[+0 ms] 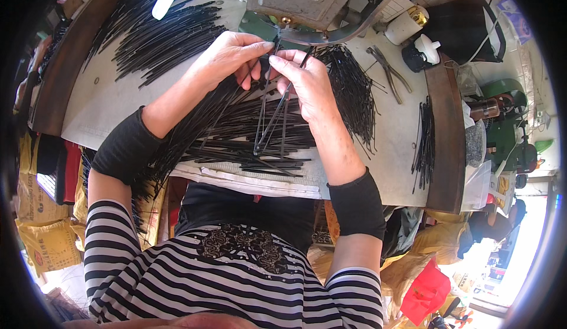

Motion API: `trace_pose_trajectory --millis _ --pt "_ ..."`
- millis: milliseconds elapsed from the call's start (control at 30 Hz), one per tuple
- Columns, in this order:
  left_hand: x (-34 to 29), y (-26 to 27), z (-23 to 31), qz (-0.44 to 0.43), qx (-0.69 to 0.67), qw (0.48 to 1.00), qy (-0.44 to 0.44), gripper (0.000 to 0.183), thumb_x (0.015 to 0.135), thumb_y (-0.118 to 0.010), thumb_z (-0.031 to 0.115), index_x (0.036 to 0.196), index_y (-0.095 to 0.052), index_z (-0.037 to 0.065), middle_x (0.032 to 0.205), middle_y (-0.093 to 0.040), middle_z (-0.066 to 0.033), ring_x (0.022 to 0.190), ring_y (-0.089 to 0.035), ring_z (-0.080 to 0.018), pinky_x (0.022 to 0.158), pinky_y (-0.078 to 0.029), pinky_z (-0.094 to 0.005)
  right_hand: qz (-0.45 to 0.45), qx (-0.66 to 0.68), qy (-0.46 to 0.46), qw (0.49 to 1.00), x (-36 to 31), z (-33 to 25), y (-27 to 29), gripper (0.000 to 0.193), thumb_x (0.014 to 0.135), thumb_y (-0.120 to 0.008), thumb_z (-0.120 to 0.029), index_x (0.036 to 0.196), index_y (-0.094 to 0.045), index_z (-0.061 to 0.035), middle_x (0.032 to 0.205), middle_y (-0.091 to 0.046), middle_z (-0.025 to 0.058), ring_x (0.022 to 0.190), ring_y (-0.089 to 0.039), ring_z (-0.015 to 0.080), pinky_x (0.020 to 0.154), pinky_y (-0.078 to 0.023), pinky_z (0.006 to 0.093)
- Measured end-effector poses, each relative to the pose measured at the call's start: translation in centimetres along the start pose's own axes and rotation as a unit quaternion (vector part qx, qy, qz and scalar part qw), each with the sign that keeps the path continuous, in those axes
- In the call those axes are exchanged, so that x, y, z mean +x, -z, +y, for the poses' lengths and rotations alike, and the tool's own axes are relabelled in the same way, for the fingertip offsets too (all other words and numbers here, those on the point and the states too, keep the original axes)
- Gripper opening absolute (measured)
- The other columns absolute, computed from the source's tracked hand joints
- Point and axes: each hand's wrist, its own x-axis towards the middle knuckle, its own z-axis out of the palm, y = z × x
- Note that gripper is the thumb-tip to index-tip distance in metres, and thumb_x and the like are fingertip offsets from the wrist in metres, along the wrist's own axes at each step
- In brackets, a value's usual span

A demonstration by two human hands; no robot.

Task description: The person assembles black strips and component connectors using a small press machine and pliers.

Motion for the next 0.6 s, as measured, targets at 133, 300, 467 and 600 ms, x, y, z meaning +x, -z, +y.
trace_pose_trajectory --millis 133,300,467,600 --pt "0.11 0.03 -0.23 0.003 0.009 1.000 -0.006 0.030 0.091 -0.053 0.026 0.084 -0.062 -0.002 0.057 -0.056 -0.0045 0.040 -0.053 -0.0091 0.036 -0.038 -0.0184 0.013 -0.008 -0.012 1.000 0.13 0.12 -0.01 0.019 0.083 -0.064 -0.019 0.093 -0.061 -0.0035 0.070 -0.057 0.0011 0.049 -0.046 0.0058 0.045 -0.034 0.0184" --pt "0.28 0.17 -0.20 0.005 0.031 0.999 -0.008 0.030 0.090 -0.054 0.026 0.082 -0.063 -0.002 0.055 -0.055 -0.0043 0.038 -0.051 -0.0090 0.035 -0.037 -0.0190 -0.001 -0.005 -0.012 1.000 0.47 0.35 0.48 0.017 0.083 -0.064 -0.019 0.091 -0.062 -0.0045 0.071 -0.060 0.0017 0.049 -0.048 0.0046 0.042 -0.034 0.0165" --pt "0.28 0.05 -0.06 0.006 -0.008 1.000 -0.006 0.029 0.089 -0.054 0.022 0.076 -0.062 -0.003 0.052 -0.054 -0.0056 0.037 -0.050 -0.0111 0.035 -0.038 -0.0225 0.000 0.029 -0.039 0.999 0.37 0.29 0.43 0.017 0.083 -0.064 -0.020 0.091 -0.062 -0.0052 0.072 -0.060 0.0018 0.049 -0.049 0.0051 0.043 -0.035 0.0165" --pt "0.38 0.11 -0.25 0.008 0.005 1.000 0.003 0.030 0.090 -0.054 0.025 0.084 -0.063 -0.003 0.052 -0.053 -0.0040 0.036 -0.047 -0.0084 0.034 -0.036 -0.0202 -0.001 0.040 -0.040 0.998 0.39 0.39 0.32 0.017 0.083 -0.063 -0.021 0.091 -0.062 -0.0053 0.072 -0.060 0.0023 0.049 -0.049 0.0058 0.044 -0.035 0.0170"
